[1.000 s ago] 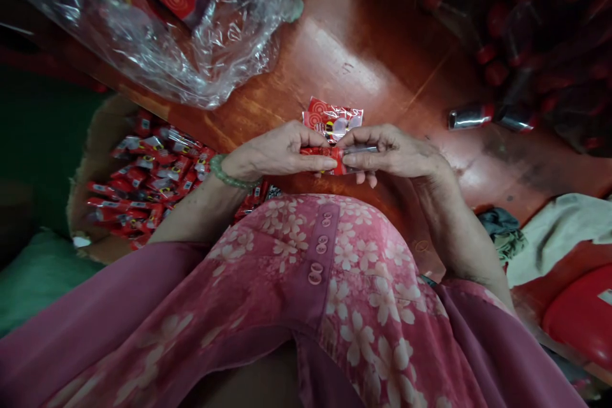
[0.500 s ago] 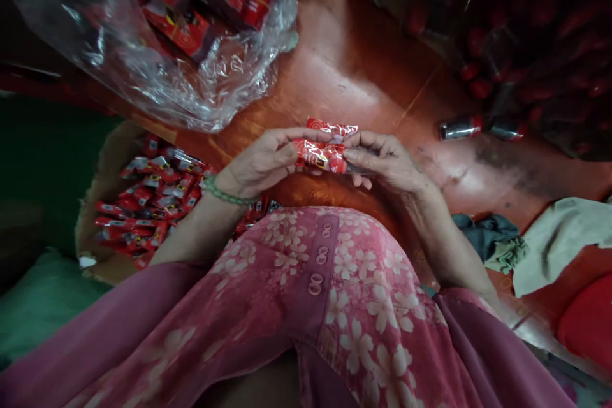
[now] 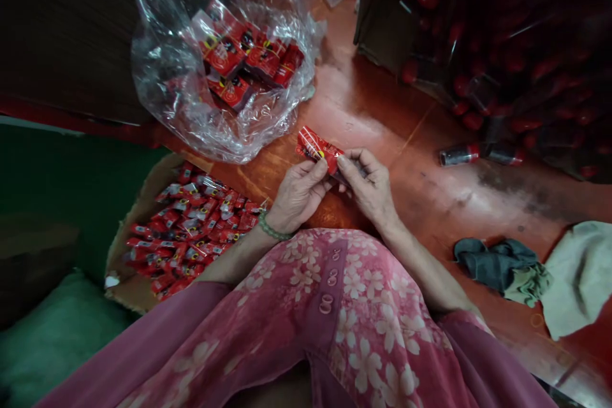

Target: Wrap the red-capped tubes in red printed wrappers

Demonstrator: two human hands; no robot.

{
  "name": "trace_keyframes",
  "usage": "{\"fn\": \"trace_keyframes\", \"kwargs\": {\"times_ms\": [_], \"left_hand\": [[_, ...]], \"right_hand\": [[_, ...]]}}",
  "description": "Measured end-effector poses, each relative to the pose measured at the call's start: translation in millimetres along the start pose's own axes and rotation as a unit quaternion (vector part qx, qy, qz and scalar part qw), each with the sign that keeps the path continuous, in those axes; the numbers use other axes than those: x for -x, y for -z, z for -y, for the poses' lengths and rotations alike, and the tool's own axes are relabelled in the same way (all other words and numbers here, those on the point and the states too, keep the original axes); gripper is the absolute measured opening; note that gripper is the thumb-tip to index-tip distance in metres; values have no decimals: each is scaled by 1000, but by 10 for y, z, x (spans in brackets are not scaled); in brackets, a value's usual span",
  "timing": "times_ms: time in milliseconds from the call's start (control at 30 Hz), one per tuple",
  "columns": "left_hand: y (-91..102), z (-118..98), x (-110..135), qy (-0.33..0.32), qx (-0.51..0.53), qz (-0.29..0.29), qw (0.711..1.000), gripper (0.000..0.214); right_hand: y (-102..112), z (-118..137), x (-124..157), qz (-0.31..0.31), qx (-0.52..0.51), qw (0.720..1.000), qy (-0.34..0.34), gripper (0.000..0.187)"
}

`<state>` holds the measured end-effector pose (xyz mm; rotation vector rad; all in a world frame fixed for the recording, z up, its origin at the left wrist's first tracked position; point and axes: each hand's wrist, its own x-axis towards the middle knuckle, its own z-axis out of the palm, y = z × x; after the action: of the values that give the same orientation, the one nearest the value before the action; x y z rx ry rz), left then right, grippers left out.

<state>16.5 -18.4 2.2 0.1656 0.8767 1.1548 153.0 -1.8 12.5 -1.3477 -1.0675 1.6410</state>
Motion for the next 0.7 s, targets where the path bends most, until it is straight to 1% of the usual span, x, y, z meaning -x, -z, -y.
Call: {"fn": "trace_keyframes", "kwargs": {"times_ms": [67, 100, 167, 233, 300, 367, 400, 533, 567, 633, 700], "left_hand": [[-11, -6, -8, 1, 5, -22, 1000, 37], [-15, -4, -13, 2, 10, -32, 999, 37], [-24, 8, -28, -1, 28, -44, 999, 38], [-40, 20, -46, -3, 43, -40, 998, 38], [-61, 27, -64, -6, 41, -36, 998, 37], [-86, 26, -81, -14, 33, -43, 998, 33], [-99, 22, -91, -19, 31, -47, 998, 30], [-145, -25, -138, -18, 35, -48, 998, 24], [-154, -44, -151, -12, 31, -46, 998, 23], [-171, -83, -173, -5, 17, -39, 999, 26], [-186, -111, -188, -11, 4, -25, 1000, 34]], "right_hand": [[-33, -35, 3, -30, 44, 998, 33, 36], [-43, -51, 1, -49, 77, 994, 65, 37], [-59, -81, -11, -86, 150, 975, 142, 36], [-82, -106, -32, -109, 185, 959, 186, 34], [-118, -123, -56, -122, 168, 962, 175, 34], [-160, -132, -79, -131, 135, 971, 148, 34], [-178, -134, -90, -134, 124, 972, 146, 34], [-194, -121, -148, -157, 124, 957, 211, 33], [-182, -112, -169, -161, 123, 955, 214, 34], [-148, -93, -214, -158, 109, 964, 186, 33], [-115, -75, -253, -141, 79, 977, 136, 31]]}}
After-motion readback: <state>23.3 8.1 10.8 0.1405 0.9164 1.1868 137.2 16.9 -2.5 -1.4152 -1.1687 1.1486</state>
